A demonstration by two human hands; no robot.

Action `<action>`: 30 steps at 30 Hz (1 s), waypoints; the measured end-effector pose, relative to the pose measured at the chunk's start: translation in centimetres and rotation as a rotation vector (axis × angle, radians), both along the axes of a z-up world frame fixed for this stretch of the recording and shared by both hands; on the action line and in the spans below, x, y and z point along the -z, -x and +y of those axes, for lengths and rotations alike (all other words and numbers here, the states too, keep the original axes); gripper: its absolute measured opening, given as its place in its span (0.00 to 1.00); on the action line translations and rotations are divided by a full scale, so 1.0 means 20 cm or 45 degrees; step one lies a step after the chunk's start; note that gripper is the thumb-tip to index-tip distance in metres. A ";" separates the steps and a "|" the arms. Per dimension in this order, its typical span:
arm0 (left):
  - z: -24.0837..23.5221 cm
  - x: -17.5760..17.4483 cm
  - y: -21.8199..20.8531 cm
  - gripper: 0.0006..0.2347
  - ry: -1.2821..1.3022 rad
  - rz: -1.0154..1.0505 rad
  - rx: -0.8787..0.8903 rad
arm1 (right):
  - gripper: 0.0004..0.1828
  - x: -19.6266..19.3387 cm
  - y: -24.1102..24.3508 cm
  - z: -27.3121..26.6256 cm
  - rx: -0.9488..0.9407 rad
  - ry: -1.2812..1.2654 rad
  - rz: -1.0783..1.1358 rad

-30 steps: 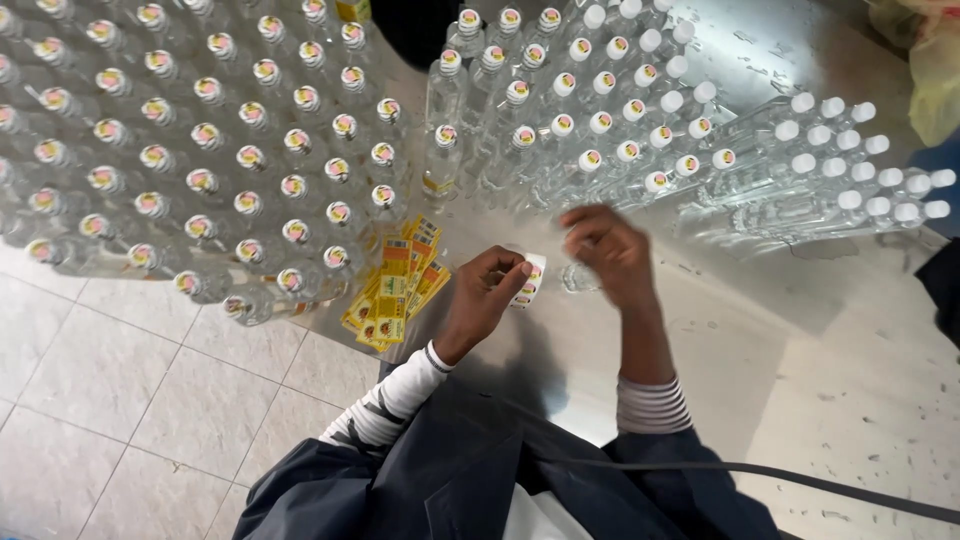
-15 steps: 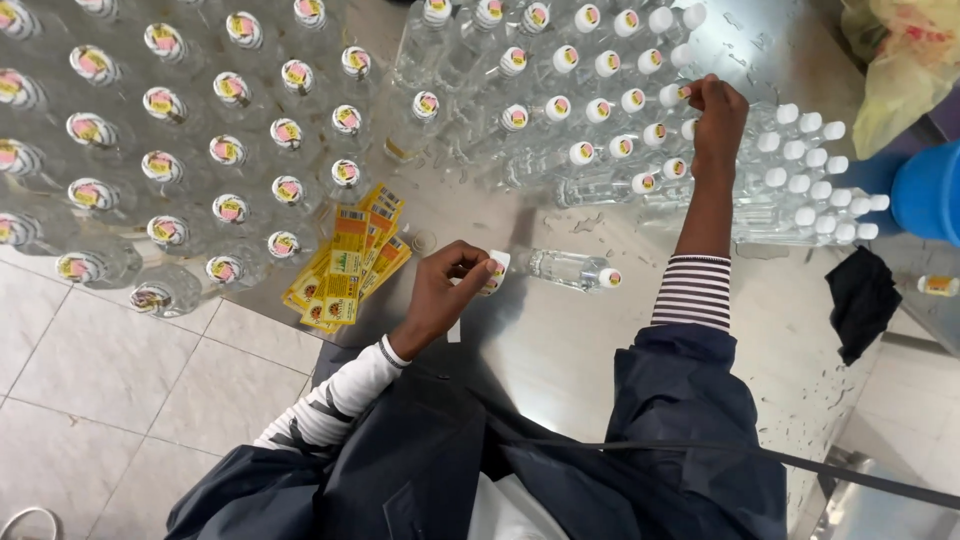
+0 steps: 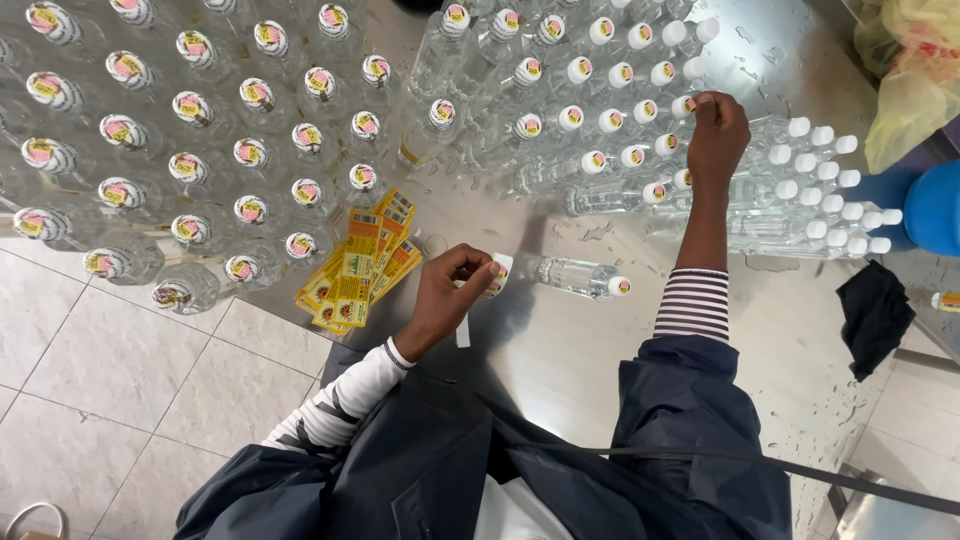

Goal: The person repeatedly picks up small clear bottles from a table, applies a round sticker to the cap, and places the bottle back among others. The process is performed one bottle at a time in a repetitive manner.

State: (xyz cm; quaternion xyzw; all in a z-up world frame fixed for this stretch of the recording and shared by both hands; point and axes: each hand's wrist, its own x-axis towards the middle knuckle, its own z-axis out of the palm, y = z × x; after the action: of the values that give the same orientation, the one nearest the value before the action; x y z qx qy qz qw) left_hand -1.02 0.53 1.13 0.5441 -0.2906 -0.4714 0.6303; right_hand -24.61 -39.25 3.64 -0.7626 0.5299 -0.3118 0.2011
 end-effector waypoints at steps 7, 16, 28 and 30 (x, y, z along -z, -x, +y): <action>0.01 -0.01 -0.01 0.08 -0.004 0.013 -0.013 | 0.18 0.10 0.06 -0.08 -0.012 -0.074 -0.004; 0.02 -0.03 0.01 0.10 -0.012 0.017 -0.024 | 0.13 0.13 0.12 -0.06 0.114 0.147 -0.140; 0.05 -0.12 0.05 0.08 0.313 -0.102 0.045 | 0.18 -0.31 -0.26 1.48 -0.841 -0.295 -0.368; 0.07 -0.11 0.08 0.08 0.289 -0.091 0.122 | 0.15 -0.25 -0.20 1.51 -0.792 -0.354 -0.486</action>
State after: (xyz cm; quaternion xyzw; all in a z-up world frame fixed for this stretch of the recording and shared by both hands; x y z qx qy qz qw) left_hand -2.52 1.92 3.41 0.4711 -0.3902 -0.4453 0.6538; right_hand -20.62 -9.00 8.59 -0.7805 0.2636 -0.2974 0.4826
